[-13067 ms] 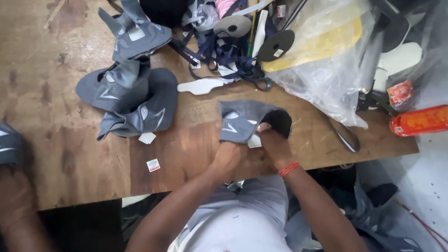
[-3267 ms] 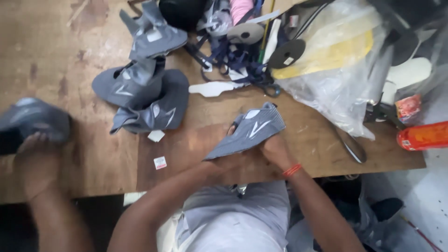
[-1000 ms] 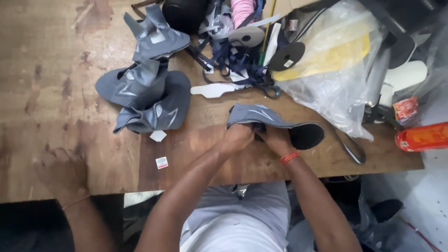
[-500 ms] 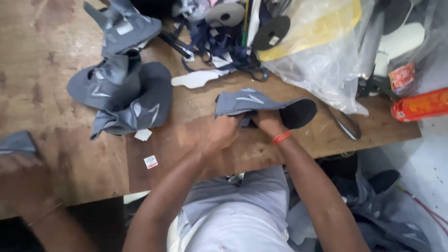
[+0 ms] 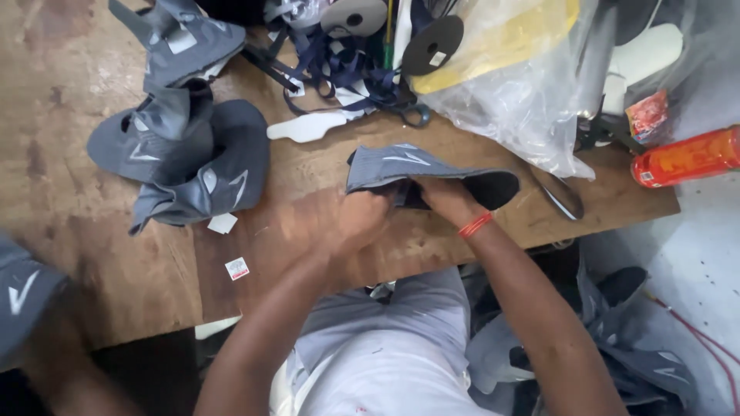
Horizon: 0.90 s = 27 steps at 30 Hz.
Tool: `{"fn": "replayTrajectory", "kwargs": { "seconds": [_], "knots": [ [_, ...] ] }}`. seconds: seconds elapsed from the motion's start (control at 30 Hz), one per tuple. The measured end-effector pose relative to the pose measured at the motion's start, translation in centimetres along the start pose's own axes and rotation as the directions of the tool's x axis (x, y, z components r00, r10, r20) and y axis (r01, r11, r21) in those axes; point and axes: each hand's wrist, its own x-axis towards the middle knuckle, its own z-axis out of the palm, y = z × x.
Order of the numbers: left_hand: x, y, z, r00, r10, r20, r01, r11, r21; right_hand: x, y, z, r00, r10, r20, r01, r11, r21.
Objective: Inspecting and organizing fabric shoe upper components on an industrial workbench.
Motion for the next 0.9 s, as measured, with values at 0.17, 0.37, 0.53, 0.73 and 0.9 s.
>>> {"fn": "replayTrajectory", "kwargs": {
  "seconds": [0.17,0.37,0.53,0.73,0.9],
  "knots": [
    [0.1,-0.3,2.7,0.975,0.146,-0.165,-0.130,0.986,0.105,-0.8,-4.1,-3.1,0.977,0.212,-0.011,-0.206,0.957,0.205],
    [-1.2,0.8,1.7,0.874,0.320,-0.365,-0.236,0.937,0.256,-3.1,-3.9,-3.5,0.996,0.074,0.056,-0.069,0.994,-0.081],
    [-2.2,2.1,-1.1,0.987,0.159,0.034,-0.162,0.973,0.167,-3.6,-4.6,-4.4,0.985,-0.174,0.020,0.173,0.951,-0.257],
    [-1.3,1.2,0.4,0.989,0.145,-0.031,-0.143,0.988,0.050,-4.1,-8.6,-7.4,0.958,0.222,0.182,-0.284,0.825,0.488],
    [-1.3,1.6,0.5,0.966,0.254,-0.040,-0.241,0.949,0.204,-6.2,-5.3,-2.5,0.956,-0.212,0.204,0.161,0.957,0.241]
  ]
}}
